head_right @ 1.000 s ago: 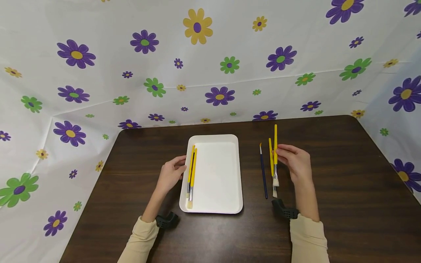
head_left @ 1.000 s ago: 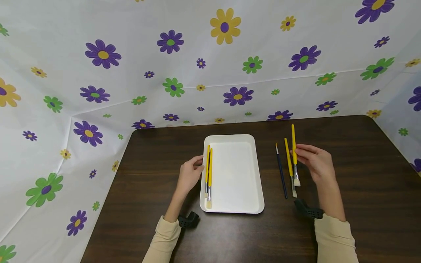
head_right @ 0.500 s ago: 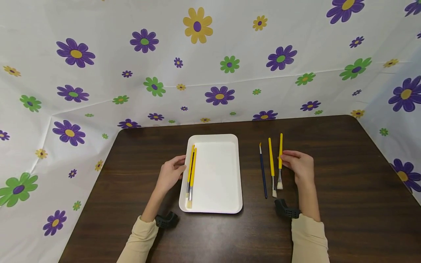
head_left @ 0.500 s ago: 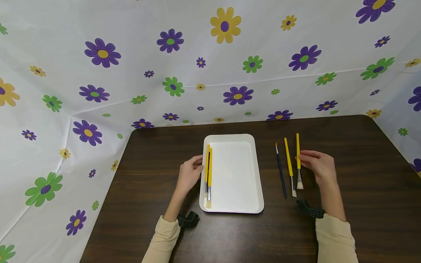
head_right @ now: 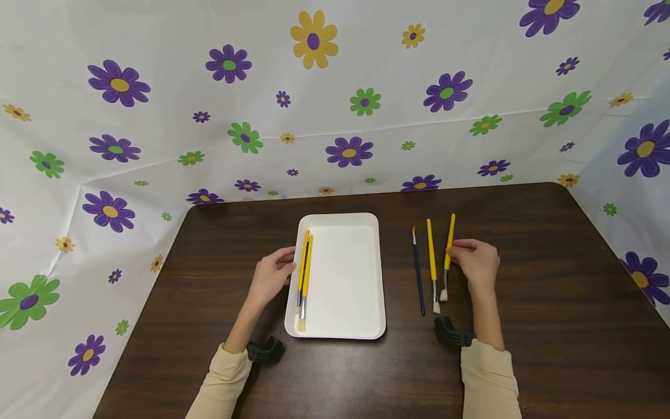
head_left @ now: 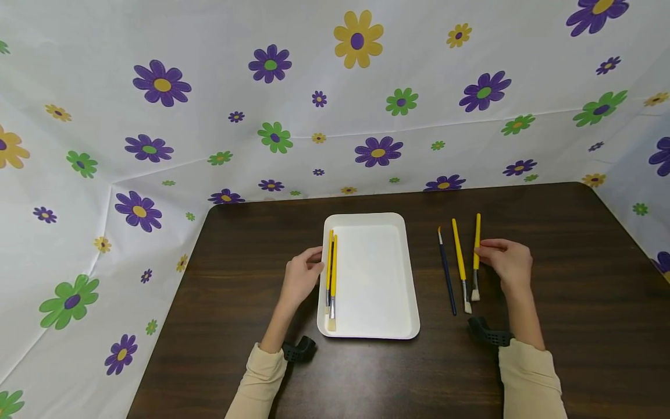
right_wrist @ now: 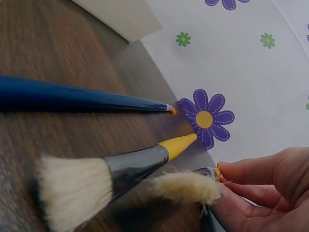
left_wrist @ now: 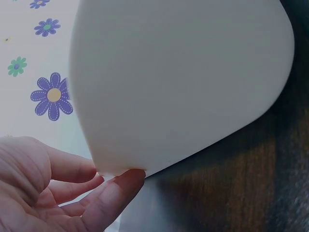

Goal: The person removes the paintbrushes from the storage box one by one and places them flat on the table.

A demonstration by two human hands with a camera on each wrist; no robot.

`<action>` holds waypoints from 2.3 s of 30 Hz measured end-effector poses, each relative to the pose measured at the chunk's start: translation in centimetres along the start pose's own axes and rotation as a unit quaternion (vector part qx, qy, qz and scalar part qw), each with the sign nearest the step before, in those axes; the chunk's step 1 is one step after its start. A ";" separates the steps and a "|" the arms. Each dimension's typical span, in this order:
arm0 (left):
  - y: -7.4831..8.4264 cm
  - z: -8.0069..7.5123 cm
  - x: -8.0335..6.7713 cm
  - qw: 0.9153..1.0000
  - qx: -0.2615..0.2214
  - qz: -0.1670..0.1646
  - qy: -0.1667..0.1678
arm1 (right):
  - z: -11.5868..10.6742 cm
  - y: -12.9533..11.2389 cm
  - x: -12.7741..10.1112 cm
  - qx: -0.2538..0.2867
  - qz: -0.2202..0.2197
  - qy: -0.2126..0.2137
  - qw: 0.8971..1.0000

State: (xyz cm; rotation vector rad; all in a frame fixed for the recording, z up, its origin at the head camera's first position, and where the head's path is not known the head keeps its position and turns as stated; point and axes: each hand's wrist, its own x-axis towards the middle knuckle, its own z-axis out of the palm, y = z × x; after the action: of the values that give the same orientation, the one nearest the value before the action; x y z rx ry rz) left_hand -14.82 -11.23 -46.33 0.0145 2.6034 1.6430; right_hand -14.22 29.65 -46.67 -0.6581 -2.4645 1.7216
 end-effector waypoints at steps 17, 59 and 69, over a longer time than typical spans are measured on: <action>0.2 0.0 -0.2 1.000 -0.011 -0.002 -0.002 | 0.4 -0.1 -0.2 -0.181 -0.060 0.048 0.980; 0.2 -0.1 -0.2 1.000 -0.012 -0.003 -0.006 | 0.2 -2.2 -1.2 -0.120 -0.091 0.059 0.987; 0.1 0.0 0.0 1.000 -0.014 -0.002 -0.006 | 1.1 -4.9 -2.7 -0.076 -0.126 0.037 0.988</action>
State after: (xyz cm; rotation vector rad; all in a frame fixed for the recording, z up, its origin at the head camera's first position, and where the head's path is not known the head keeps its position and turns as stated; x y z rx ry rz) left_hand -14.80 -11.23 -46.24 0.0169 2.5696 1.6724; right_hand -13.59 26.27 -42.11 -0.3907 -2.5174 1.4075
